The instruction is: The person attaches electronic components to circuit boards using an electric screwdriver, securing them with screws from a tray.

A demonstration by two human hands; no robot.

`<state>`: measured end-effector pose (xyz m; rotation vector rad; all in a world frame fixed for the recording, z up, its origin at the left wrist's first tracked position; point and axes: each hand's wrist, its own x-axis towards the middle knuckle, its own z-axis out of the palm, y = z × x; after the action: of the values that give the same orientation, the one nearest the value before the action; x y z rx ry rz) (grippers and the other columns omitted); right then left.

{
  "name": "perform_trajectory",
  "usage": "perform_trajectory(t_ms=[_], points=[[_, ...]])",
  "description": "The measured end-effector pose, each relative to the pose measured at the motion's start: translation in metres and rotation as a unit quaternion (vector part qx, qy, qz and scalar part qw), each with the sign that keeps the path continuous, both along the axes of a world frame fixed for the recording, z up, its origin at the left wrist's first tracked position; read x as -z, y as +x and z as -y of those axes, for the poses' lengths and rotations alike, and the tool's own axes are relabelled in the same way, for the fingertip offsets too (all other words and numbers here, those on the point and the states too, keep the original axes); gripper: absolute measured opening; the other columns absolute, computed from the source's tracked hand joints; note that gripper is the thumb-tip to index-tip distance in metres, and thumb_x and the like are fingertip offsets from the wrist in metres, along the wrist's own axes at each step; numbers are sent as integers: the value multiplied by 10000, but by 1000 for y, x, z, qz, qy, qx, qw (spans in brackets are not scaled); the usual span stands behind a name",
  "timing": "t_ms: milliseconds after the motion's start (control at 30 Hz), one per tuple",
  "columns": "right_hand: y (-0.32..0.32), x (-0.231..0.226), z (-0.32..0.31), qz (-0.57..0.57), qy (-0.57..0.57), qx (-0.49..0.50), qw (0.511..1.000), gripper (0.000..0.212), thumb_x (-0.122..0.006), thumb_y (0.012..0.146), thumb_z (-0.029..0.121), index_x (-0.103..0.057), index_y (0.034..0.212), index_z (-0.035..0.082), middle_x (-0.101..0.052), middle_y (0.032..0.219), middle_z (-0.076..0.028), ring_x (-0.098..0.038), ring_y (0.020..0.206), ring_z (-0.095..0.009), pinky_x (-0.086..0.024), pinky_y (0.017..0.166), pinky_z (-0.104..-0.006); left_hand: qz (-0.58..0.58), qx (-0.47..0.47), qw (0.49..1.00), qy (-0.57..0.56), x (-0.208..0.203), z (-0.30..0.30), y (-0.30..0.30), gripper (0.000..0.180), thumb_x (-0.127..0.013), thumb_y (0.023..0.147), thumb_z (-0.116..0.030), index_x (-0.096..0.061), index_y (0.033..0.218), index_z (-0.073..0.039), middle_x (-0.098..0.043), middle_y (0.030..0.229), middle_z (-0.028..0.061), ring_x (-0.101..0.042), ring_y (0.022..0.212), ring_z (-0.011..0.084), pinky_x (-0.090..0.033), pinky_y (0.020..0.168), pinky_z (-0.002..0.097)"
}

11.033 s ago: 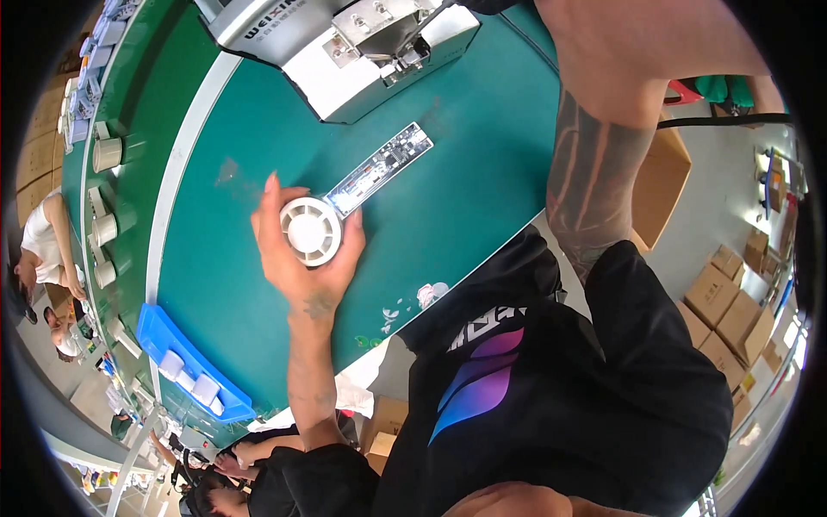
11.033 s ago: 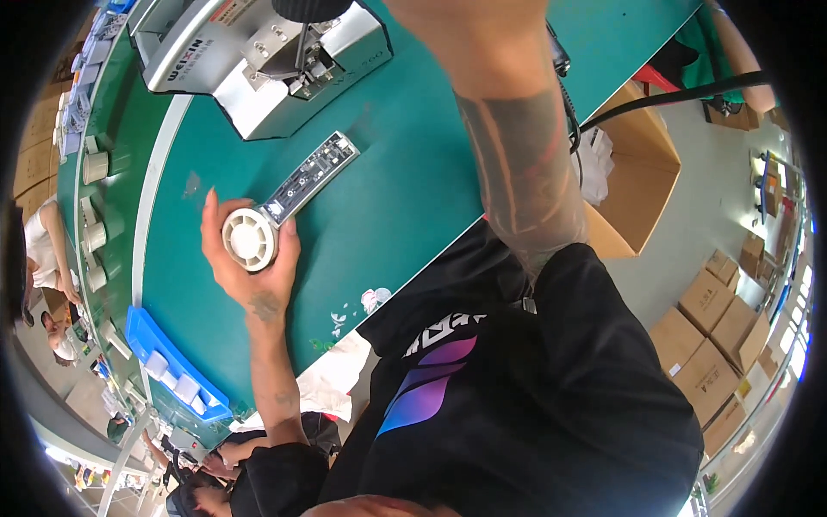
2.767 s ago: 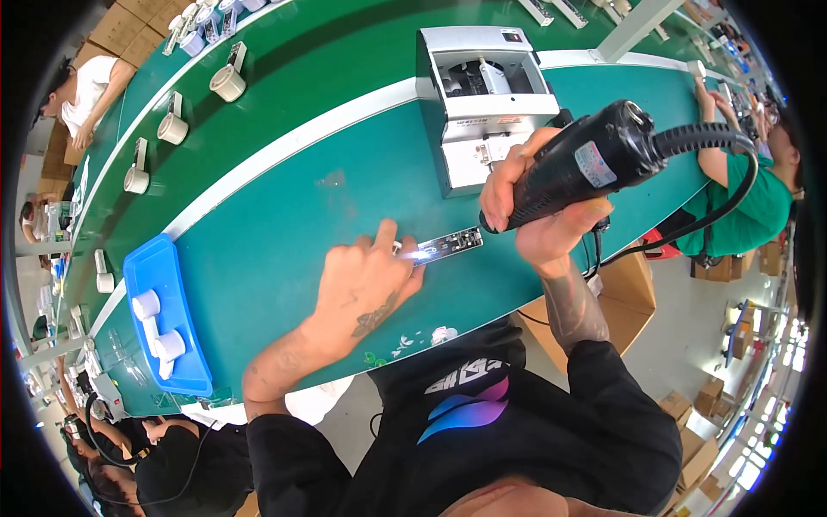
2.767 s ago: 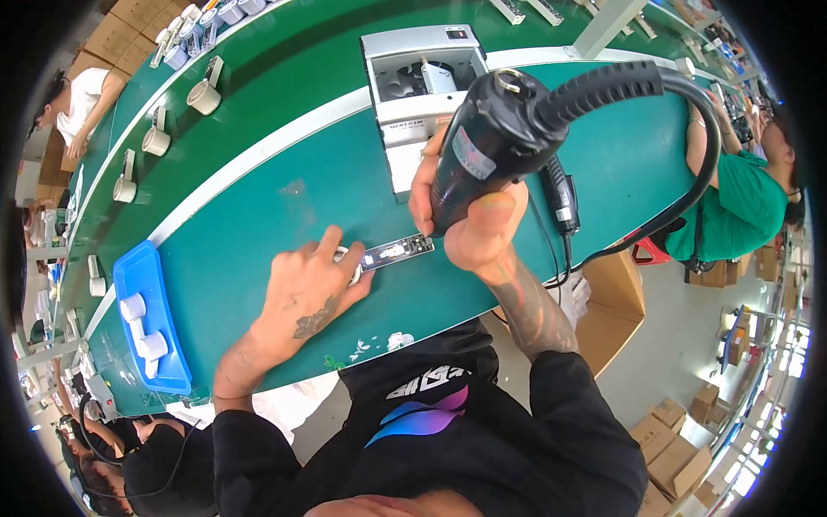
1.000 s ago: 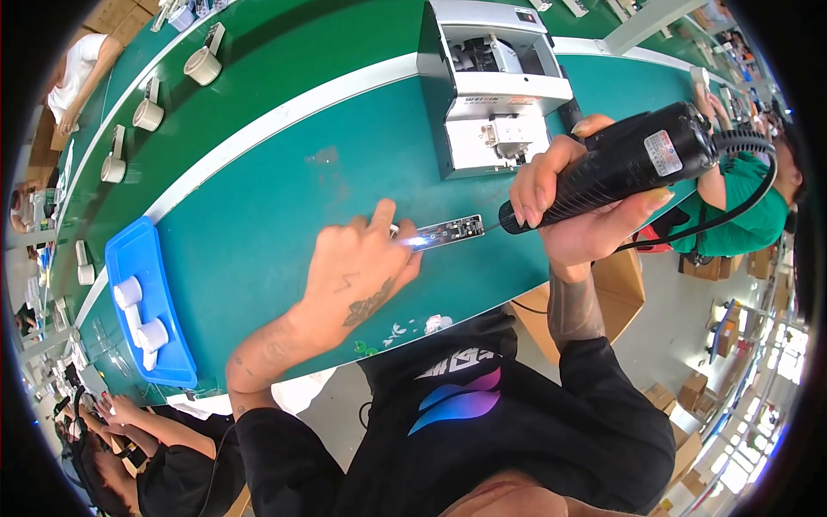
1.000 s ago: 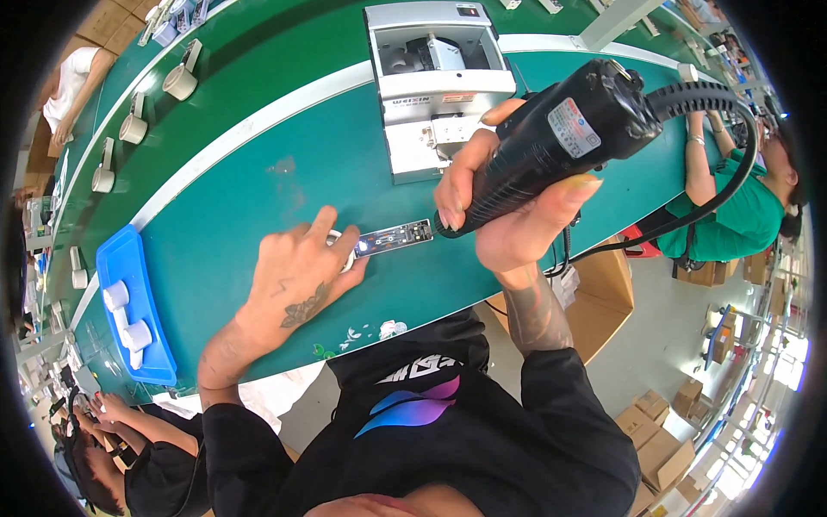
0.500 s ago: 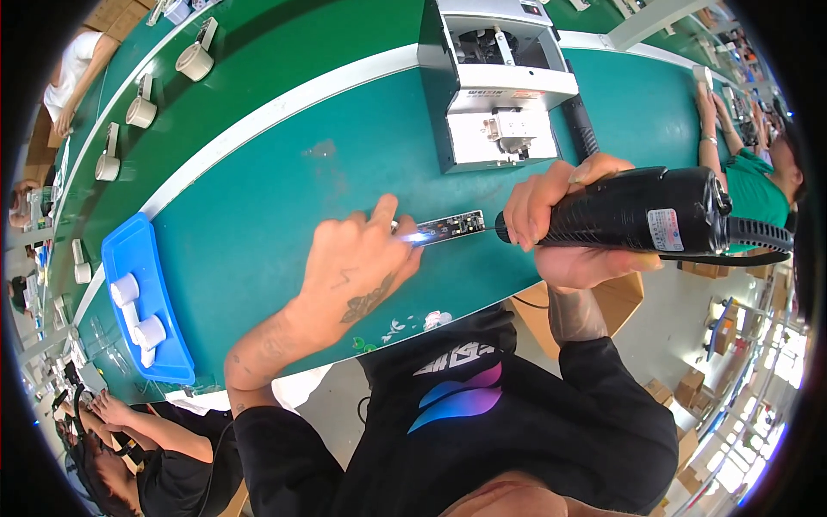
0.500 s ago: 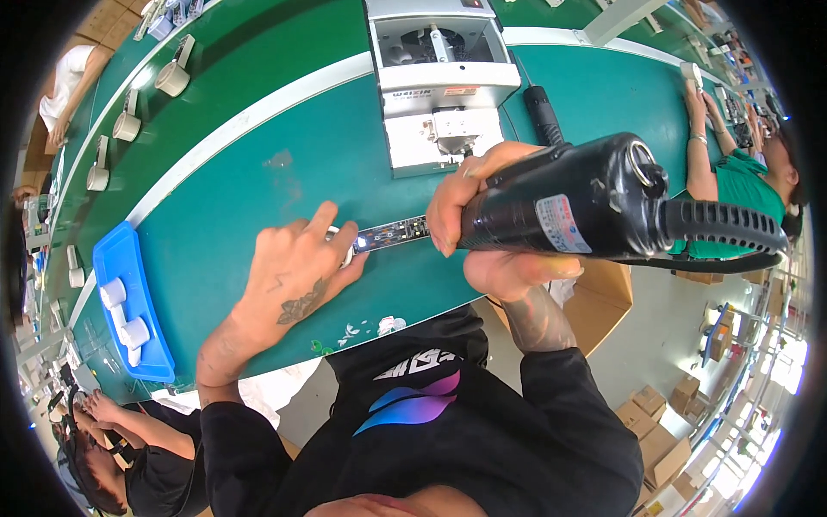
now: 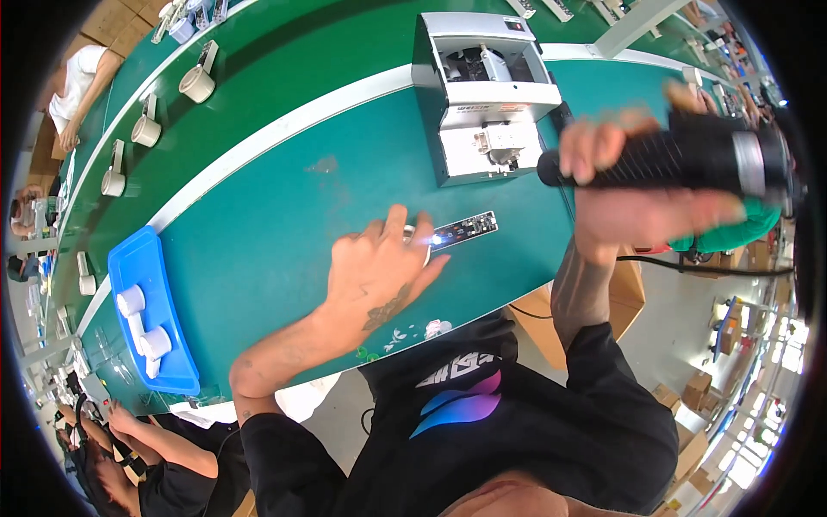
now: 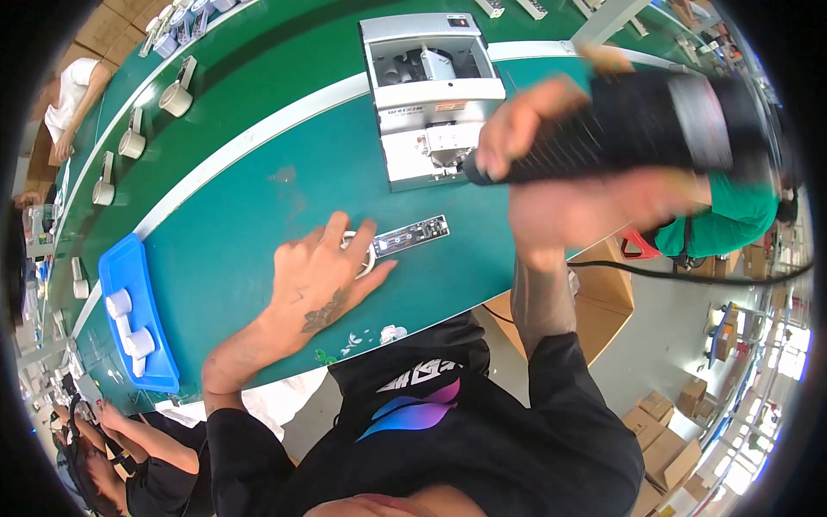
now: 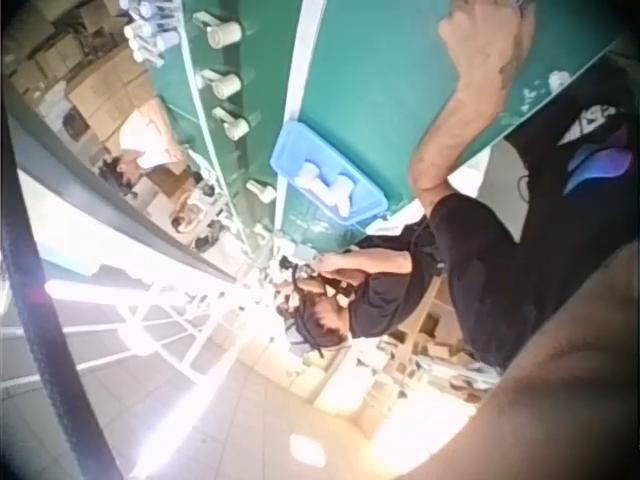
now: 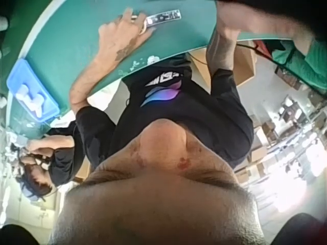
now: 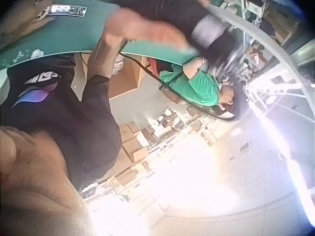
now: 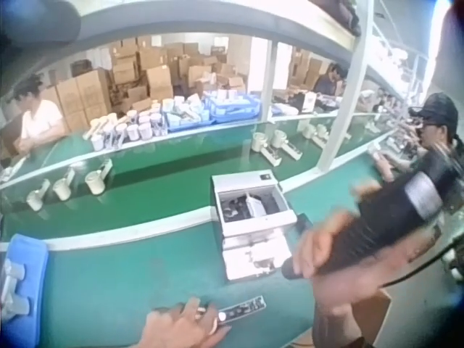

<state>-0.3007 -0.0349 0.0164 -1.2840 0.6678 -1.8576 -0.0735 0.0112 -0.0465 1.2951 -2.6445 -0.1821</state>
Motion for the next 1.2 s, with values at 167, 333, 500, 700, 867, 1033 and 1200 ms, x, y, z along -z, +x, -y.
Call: perform_trajectory(t_ms=[167,333,500,700,867,1033,1200], points=[[17,0,36,-153,45,105,981,1007,-259,817,904,-420,1218,-5,-460,569,-72,-467,438,-168,-401,418,-295,-20,0,998,67,-20,0,5,611,-770,794,-419,-576,1261,-77,-568,964,82,-654,692,212,-510,527,339],[18,1,31,-147,82,76,983,949,-264,851,872,-415,1197,2,-464,575,-80,-449,422,-167,-397,419,-300,26,20,992,118,-20,1,13,623,-778,800,-290,-535,1280,24,-591,999,105,-658,885,240,-541,656,358],[32,10,0,-74,140,-2,987,999,-264,805,913,-378,1255,29,-446,589,-76,-439,416,-172,-400,420,-313,27,31,991,128,-19,3,14,613,-766,807,-264,-530,1275,52,-590,988,118,-658,886,248,-537,685,350],[55,17,-1,-73,150,-84,982,1058,-253,762,948,-358,1267,24,-485,597,-86,-463,416,-171,-414,416,-316,28,33,993,111,-20,3,10,626,-774,795,-264,-527,1277,51,-587,975,113,-657,894,246,-532,690,347],[65,23,3,-88,160,-86,979,1058,-276,757,948,-366,1220,1,-493,592,-78,-469,416,-160,-426,419,-302,28,31,993,114,-17,5,9,627,-785,775,-262,-533,1260,44,-582,953,105,-656,883,244,-528,684,354],[70,30,-2,-86,172,-77,978,1066,-297,723,968,-379,1201,18,-500,589,-72,-474,422,-159,-417,422,-293,12,41,998,47,-11,7,11,596,-808,706,-265,-619,1184,35,-614,857,67,-663,757,167,-505,614,283],[78,30,-7,-92,178,-104,974,1087,-322,665,999,-410,1158,35,-517,584,-74,-459,435,-141,-403,431,-277,30,47,998,34,-8,8,13,574,-802,710,-262,-621,1172,26,-590,821,58,-648,725,163,-493,598,289]])
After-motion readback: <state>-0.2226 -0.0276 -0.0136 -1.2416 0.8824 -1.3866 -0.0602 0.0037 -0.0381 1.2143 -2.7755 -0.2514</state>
